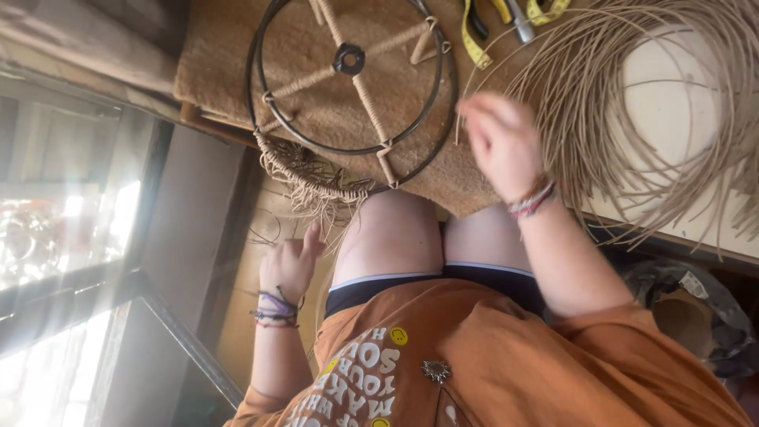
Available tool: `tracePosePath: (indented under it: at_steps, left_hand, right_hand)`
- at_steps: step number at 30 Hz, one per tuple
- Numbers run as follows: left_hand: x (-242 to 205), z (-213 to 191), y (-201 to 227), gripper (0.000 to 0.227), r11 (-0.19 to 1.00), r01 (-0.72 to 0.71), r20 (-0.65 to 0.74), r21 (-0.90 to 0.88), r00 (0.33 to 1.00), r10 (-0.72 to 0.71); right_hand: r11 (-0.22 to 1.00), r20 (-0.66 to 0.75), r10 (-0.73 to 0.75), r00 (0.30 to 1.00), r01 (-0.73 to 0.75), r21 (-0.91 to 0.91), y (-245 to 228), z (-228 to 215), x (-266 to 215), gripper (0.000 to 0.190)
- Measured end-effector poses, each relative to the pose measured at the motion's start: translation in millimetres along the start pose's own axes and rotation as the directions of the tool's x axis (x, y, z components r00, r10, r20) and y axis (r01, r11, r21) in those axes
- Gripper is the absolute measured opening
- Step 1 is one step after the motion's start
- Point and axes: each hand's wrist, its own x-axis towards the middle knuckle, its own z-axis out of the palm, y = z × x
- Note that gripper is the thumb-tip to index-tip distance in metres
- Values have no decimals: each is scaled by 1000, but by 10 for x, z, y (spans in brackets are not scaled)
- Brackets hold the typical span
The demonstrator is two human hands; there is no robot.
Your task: Weaving natural fibers around a metal frame to create a basket or decorative object.
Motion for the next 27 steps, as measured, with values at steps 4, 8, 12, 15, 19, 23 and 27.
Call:
tracePosePath:
  at_steps: [4, 8, 12, 15, 19, 23, 27]
  left_hand:
    - [-305, 37, 494, 59, 946, -323, -84, -6, 943, 322]
    - [-469, 125, 1010, 37, 725, -610, -189, -320, 791, 582]
    - [-472, 215, 1415, 38, 299, -593, -181, -748, 615, 767]
    - [-202, 690, 1580, 63, 66, -295, -118, -953, 564, 817]
    - [20, 970, 1824, 53, -34, 79, 18, -996, 575, 818]
    - [-21, 829, 1916, 30, -84, 195, 68, -977, 664, 745]
    - [-63, 739, 1881, 31, -126, 29, -77, -992, 648, 758]
  right_hand:
    - [985, -14, -18, 1000, 15, -171, 418, 121, 429, 40]
    - [976, -9, -73, 997, 70, -204, 464, 251, 529, 13]
    - [894, -95, -41, 995, 79, 441, 126, -12, 313, 14]
    - [482, 115, 229, 967, -215, 849, -215, -239, -290, 16]
    - [261, 174, 399, 900, -293, 920, -549, -638, -901, 19]
    - [-131, 392, 568, 724, -391, 911, -351, -945, -1448, 29]
    - [-41, 420, 700, 577, -555, 831, -91, -1261, -1640, 28]
